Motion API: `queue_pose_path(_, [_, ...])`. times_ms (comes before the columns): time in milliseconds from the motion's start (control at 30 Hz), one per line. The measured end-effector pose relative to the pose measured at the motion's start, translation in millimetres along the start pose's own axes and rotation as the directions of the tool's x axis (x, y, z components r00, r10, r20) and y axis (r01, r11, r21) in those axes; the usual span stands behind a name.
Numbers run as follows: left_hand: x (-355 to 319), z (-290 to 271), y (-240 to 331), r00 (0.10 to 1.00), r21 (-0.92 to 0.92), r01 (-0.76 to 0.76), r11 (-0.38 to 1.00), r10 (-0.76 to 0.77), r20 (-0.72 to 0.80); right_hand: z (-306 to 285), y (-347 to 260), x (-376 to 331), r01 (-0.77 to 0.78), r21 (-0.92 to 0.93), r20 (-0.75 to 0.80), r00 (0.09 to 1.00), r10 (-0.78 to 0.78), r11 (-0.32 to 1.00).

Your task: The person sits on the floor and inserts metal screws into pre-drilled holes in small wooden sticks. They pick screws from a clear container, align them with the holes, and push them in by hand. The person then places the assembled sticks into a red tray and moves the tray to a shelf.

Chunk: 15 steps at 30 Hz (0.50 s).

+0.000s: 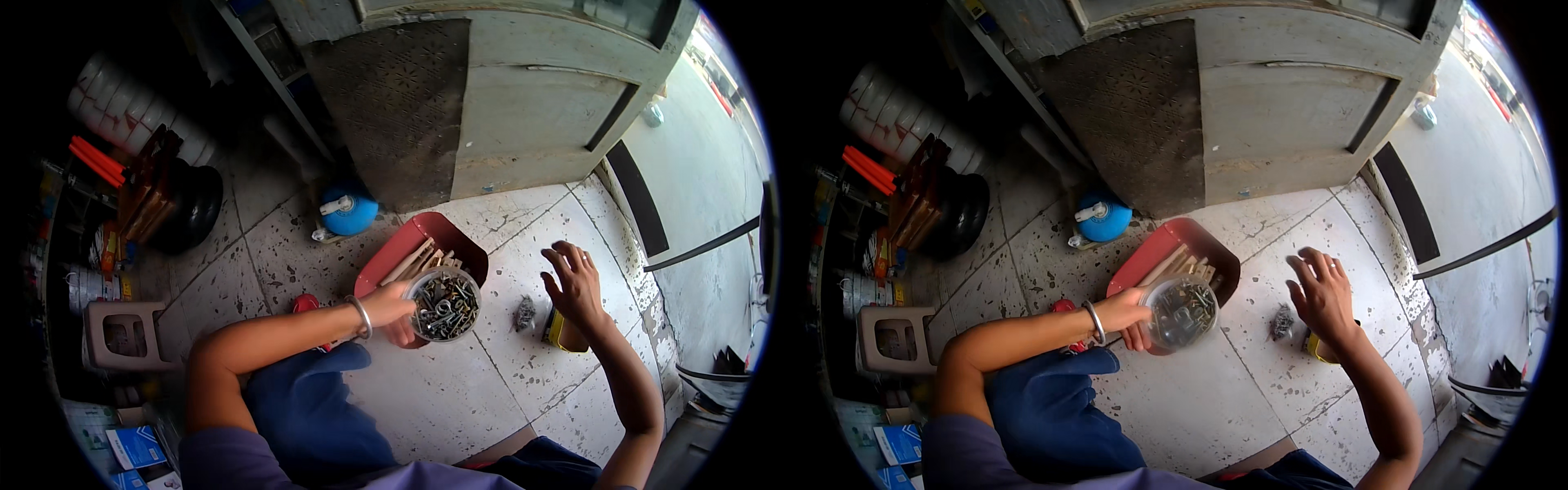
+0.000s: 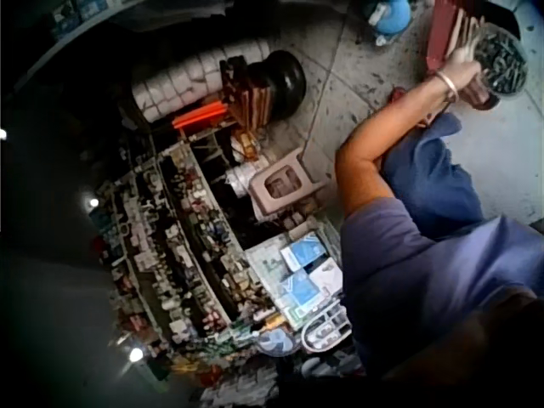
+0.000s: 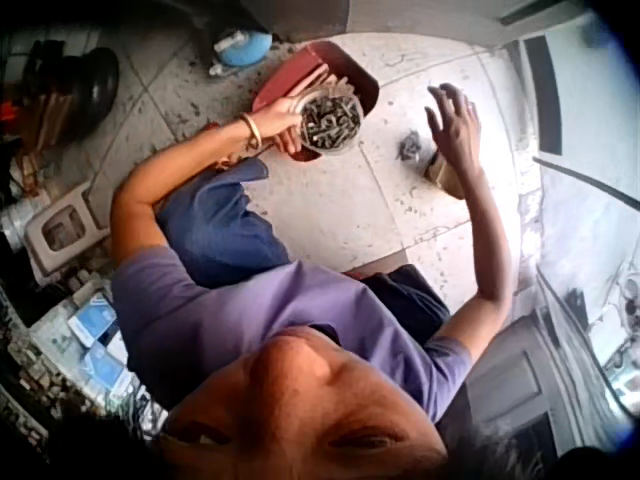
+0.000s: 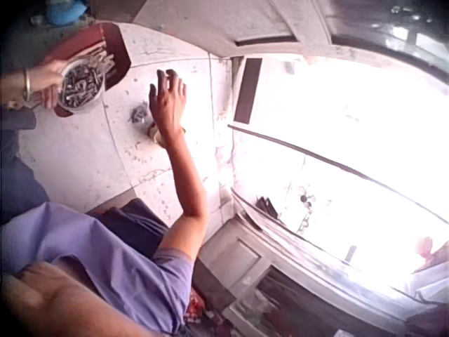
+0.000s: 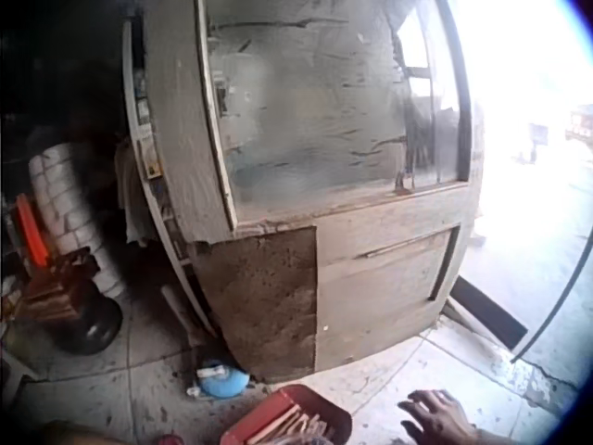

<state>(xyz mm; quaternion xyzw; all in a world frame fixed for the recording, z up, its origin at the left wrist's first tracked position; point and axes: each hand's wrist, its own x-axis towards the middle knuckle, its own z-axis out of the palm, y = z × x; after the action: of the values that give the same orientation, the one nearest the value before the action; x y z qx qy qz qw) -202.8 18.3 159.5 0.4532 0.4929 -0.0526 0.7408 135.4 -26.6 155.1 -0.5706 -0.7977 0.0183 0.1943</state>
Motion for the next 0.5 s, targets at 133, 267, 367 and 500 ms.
queue_pose_path(133, [-25.1,-80.0,-25.8,0.986,-0.071,-0.168,0.983,0.167,-0.019,30.6,-96.8,151.4,0.280,-0.052,-0.041,0.958,-0.283,0.959])
queue_pose_path(267, [-27.1,-162.3,-67.8,0.984,-0.227,-0.163,0.960,0.143,-0.103,96.6,-169.2,248.9,0.431,-0.110,0.031,0.902,-0.431,0.895])
queue_pose_path(367, [-24.6,-216.4,-111.1,0.948,-0.375,-0.277,0.885,0.189,-0.255,123.9,-198.4,287.2,0.317,-0.314,0.203,0.943,-0.263,0.895])
queue_pose_path(500, [-22.8,-273.7,-107.0,0.915,-0.356,-0.348,0.867,0.232,-0.329,142.7,-198.2,298.1,0.147,-0.327,0.248,0.966,-0.065,0.933])
